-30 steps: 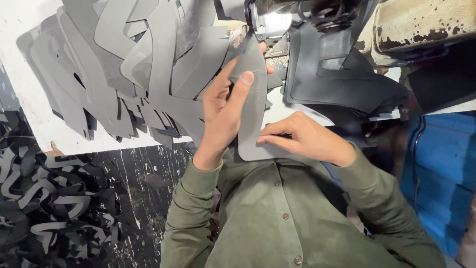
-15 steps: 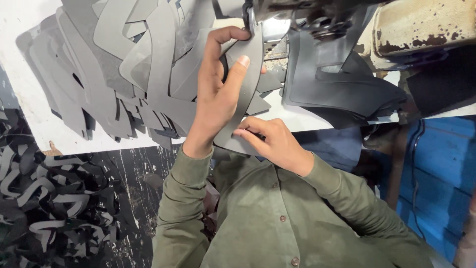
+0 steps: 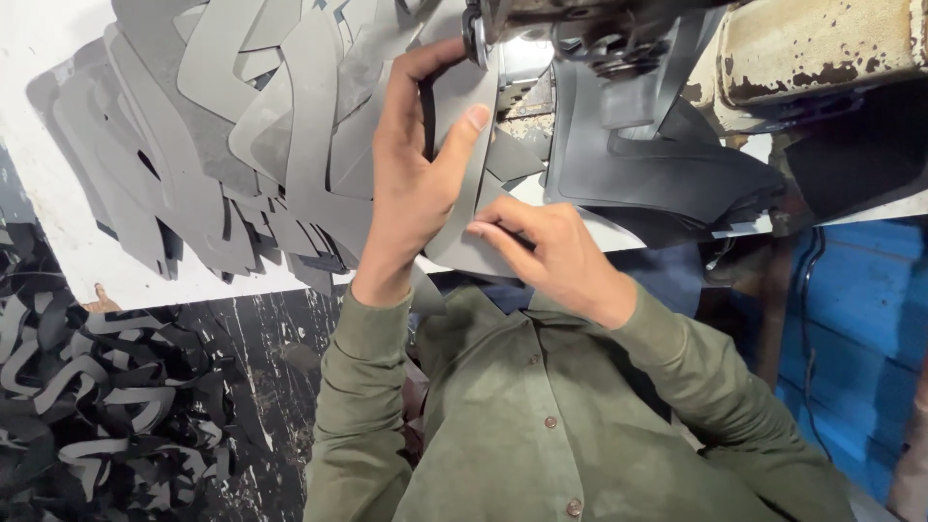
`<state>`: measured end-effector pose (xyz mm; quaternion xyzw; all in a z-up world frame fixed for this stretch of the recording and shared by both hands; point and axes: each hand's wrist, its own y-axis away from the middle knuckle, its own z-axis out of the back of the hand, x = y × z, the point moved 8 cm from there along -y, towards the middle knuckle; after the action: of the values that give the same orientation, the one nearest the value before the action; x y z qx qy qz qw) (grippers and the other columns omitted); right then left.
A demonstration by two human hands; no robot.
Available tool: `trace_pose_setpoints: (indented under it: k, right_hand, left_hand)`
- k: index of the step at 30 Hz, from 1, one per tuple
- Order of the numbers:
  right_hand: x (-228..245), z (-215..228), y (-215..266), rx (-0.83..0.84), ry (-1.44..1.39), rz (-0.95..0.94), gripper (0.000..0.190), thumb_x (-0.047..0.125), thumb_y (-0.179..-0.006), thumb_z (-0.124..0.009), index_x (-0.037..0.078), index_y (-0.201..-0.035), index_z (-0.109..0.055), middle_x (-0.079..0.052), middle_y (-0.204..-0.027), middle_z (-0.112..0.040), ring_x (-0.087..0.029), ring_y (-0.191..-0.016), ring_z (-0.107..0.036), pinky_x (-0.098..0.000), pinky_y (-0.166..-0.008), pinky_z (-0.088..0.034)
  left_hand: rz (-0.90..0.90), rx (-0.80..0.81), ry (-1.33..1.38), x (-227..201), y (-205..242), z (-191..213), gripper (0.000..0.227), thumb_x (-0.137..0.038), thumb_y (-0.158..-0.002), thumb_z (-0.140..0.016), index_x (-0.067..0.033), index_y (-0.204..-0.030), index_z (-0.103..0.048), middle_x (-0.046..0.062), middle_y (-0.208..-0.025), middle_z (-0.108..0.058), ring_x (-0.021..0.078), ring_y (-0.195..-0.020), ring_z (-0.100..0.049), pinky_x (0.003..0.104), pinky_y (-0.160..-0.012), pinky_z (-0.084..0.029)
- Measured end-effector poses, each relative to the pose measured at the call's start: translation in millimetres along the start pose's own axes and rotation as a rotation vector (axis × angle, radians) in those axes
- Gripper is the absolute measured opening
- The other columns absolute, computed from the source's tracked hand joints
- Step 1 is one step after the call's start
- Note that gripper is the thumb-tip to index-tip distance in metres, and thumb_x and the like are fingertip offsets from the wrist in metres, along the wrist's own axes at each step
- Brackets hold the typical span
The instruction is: Stitching together shoe upper components using an industrial sewing machine.
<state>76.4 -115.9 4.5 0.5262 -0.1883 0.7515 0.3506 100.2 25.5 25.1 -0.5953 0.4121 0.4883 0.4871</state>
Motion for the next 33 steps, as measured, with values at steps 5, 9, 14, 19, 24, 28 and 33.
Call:
trace_pose_setpoints:
  k: [5,9,14,19,24,28,33]
  right_hand:
    - [10,17,-7,0.015,0.026,0.067,0.011,0.01,-0.1,-0.066,0.002,-0.107,-0.07,-0.013,-0.084,-0.068,-0.023,-0.061,-0.06,-0.0321,-0.059,-0.048]
    - [14,33,-14,0.038,0.073,0.041,0.01,0.01,-0.1,-0.066,0.002,-0.106,-0.071,-0.013,-0.083,-0.07,-0.025,-0.06,-0.061,-0.0326,-0.058,-0.048]
    - [20,45,-26,0.061,0.121,0.11,0.009,0.01,-0.102,-0.066,0.002,-0.104,-0.069,-0.012,-0.081,-0.069,-0.025,-0.063,-0.064,-0.0328,-0.059,-0.048]
    - [27,58,-34,-0.003,0.246,0.108,0.01,0.012,-0.103,-0.068,0.003,-0.106,-0.07,-0.013,-0.083,-0.068,-0.026,-0.063,-0.062,-0.0338,-0.057,-0.046]
    - [43,74,-45,-0.048,0.356,0.229,0.011,0.013,-0.109,-0.068,0.003,-0.109,-0.067,-0.011,-0.09,-0.069,-0.025,-0.073,-0.064,-0.0347,-0.066,-0.048]
    - [59,91,-50,-0.041,0.402,0.265,0.015,0.012,-0.107,-0.073,-0.001,-0.108,-0.066,-0.013,-0.095,-0.069,-0.029,-0.082,-0.067,-0.0355,-0.072,-0.051]
    - [46,105,-50,-0.102,0.44,0.308,0.019,0.01,-0.109,-0.077,-0.003,-0.104,-0.063,-0.011,-0.101,-0.073,-0.028,-0.094,-0.072,-0.0349,-0.085,-0.055]
  left_hand:
    - [0.034,-0.115,0.041,21,5,1,0.028,0.004,-0.108,-0.064,0.0011,-0.133,-0.052,0.004,-0.125,-0.057,0.0097,-0.116,-0.056,0.024,-0.107,-0.045]
    - [-0.015,-0.148,0.013,23,4,-1,0.022,0.003,-0.113,-0.065,0.0007,-0.132,-0.054,0.004,-0.123,-0.058,0.0089,-0.111,-0.054,0.023,-0.102,-0.043]
    - [-0.022,-0.165,-0.009,9,11,-4,0.029,-0.002,-0.116,-0.062,-0.0009,-0.142,-0.05,0.005,-0.135,-0.057,0.0096,-0.124,-0.056,0.023,-0.112,-0.044]
    - [0.079,-0.246,-0.337,-6,43,-12,0.034,-0.004,-0.112,-0.061,-0.0057,-0.145,-0.05,0.007,-0.13,-0.066,0.0137,-0.109,-0.061,0.027,-0.099,-0.05]
    - [0.369,-0.269,0.029,13,61,-27,0.043,-0.006,-0.103,-0.062,-0.0064,-0.144,-0.048,0.002,-0.1,-0.065,0.0051,-0.062,-0.056,0.021,-0.054,-0.047]
    - [0.284,-0.296,0.097,19,54,-28,0.036,-0.007,-0.112,-0.06,-0.0074,-0.145,-0.048,-0.002,-0.078,-0.057,0.0042,-0.064,-0.051,0.022,-0.059,-0.043]
    - [0.282,-0.317,0.074,24,37,-24,0.035,-0.007,-0.111,-0.06,-0.0063,-0.144,-0.048,-0.001,-0.08,-0.057,0.0042,-0.063,-0.051,0.023,-0.057,-0.039]
